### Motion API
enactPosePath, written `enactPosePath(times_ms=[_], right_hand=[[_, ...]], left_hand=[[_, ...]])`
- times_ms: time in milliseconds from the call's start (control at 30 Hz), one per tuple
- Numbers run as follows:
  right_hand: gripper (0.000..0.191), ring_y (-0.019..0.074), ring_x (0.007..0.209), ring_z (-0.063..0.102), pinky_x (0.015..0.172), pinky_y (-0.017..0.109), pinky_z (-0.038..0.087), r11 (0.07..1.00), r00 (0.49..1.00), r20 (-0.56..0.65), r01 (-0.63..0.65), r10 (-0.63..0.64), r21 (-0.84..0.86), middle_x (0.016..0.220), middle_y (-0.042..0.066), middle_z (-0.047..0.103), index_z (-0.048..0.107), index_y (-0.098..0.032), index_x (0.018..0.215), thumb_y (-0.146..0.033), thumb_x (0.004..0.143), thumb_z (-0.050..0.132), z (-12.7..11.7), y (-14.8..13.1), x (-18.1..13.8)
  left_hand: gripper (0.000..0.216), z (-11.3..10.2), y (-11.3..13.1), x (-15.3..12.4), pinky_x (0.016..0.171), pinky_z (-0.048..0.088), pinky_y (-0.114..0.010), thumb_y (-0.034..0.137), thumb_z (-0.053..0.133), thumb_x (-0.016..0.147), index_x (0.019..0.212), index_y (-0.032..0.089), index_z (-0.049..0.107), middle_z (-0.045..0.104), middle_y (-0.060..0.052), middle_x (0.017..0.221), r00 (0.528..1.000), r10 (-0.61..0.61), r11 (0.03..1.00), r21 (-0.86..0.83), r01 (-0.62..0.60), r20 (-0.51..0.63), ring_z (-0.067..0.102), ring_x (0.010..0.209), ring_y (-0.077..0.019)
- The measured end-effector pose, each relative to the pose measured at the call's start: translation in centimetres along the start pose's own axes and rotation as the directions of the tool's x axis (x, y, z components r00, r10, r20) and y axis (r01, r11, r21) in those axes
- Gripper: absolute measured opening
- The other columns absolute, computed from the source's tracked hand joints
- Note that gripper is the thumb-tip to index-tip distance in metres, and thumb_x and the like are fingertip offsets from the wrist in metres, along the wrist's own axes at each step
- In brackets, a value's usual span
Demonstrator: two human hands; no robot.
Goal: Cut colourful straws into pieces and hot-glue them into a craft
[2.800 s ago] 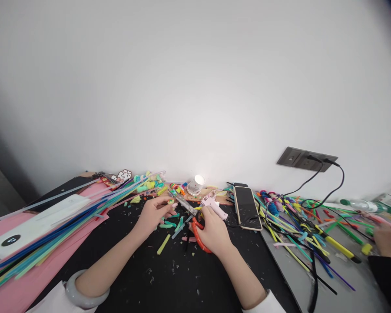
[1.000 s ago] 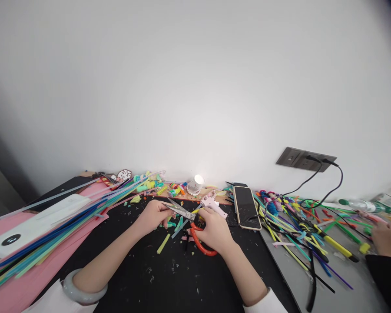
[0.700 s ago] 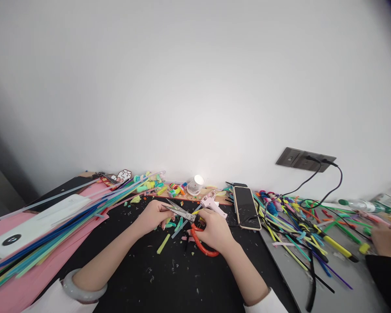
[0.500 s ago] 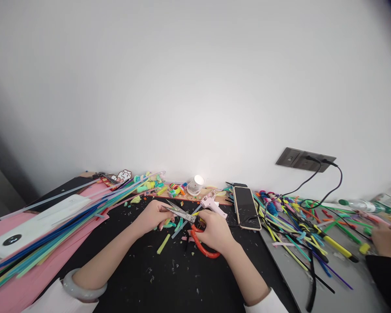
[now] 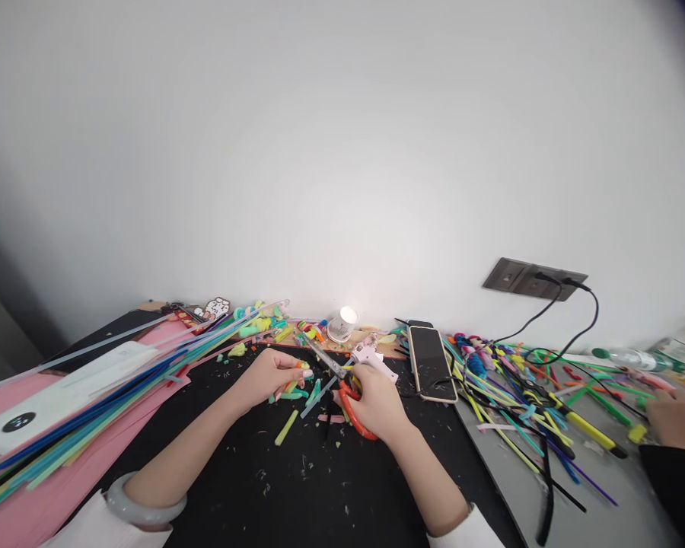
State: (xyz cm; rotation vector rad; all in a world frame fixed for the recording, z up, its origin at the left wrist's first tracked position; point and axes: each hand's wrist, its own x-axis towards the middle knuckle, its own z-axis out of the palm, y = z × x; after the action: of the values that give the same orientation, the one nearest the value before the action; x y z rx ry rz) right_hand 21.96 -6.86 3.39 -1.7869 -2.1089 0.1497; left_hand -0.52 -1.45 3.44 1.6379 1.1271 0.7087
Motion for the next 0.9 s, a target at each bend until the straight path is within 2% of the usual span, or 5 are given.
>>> enactPosePath(times_ms=[167,333,567,733,900], right_hand=[[0.027,0.0169,0.075,0.052,0.063,0.026,0.034,1.0,1.0,0.004,-0.008,0.008,0.028,0.086,0.002,0.058,0.05,-0.019,0.088,-0.04,0.08,0.065,-0.2,0.0,-0.2],[0.033,0.0162,0.075,0.054,0.062,0.026,0.032,0.997,0.995,0.061,0.073,-0.073,0.003,0.088,0.001,0.059,0.052,-0.02,0.082,-0.046,0.077,0.071,-0.3,-0.2,-0.2],[0.035,0.0144,0.073,0.051,0.058,0.025,0.029,0.997,0.995,0.064,0.081,-0.08,-0.018,0.083,-0.001,0.059,0.055,-0.02,0.077,-0.049,0.073,0.075,-0.3,-0.3,-0.1],[0.037,0.0133,0.069,0.047,0.057,0.025,0.026,0.996,0.995,0.06,0.084,-0.084,0.004,0.077,-0.002,0.056,0.053,-0.02,0.07,-0.048,0.072,0.076,-0.7,-0.3,0.0],[0.041,0.0124,0.066,0.044,0.055,0.024,0.024,0.995,0.994,0.057,0.097,-0.098,0.014,0.071,-0.003,0.052,0.049,-0.019,0.064,-0.05,0.072,0.076,-0.8,-0.3,0.0]], left_hand=[[0.036,0.0,-0.2,-0.1,0.051,0.034,-0.024,0.048,0.065,0.074,0.057,0.016,0.066,0.047,0.005,0.041,1.0,0.017,1.0,-0.001,-0.017,0.016,0.034,0.037,-0.0079],[0.032,0.1,-0.1,0.1,0.048,0.031,-0.025,0.045,0.064,0.072,0.058,0.017,0.068,0.045,0.005,0.04,1.0,-0.014,1.0,-0.004,0.014,0.024,0.035,0.036,-0.0091],[0.024,0.1,-0.1,0.0,0.045,0.028,-0.024,0.039,0.065,0.069,0.065,0.016,0.071,0.052,0.003,0.046,0.999,-0.001,0.999,-0.045,0.003,0.052,0.035,0.037,-0.0084],[0.025,0.0,-0.7,0.2,0.044,0.027,-0.023,0.037,0.064,0.073,0.065,0.015,0.071,0.049,0.004,0.044,0.997,0.013,1.0,-0.026,-0.011,0.073,0.036,0.036,-0.0079],[0.028,0.1,-1.2,0.4,0.043,0.027,-0.023,0.04,0.064,0.075,0.068,0.014,0.07,0.058,0.0,0.053,0.996,0.032,0.998,-0.056,-0.027,0.088,0.036,0.038,-0.0072]])
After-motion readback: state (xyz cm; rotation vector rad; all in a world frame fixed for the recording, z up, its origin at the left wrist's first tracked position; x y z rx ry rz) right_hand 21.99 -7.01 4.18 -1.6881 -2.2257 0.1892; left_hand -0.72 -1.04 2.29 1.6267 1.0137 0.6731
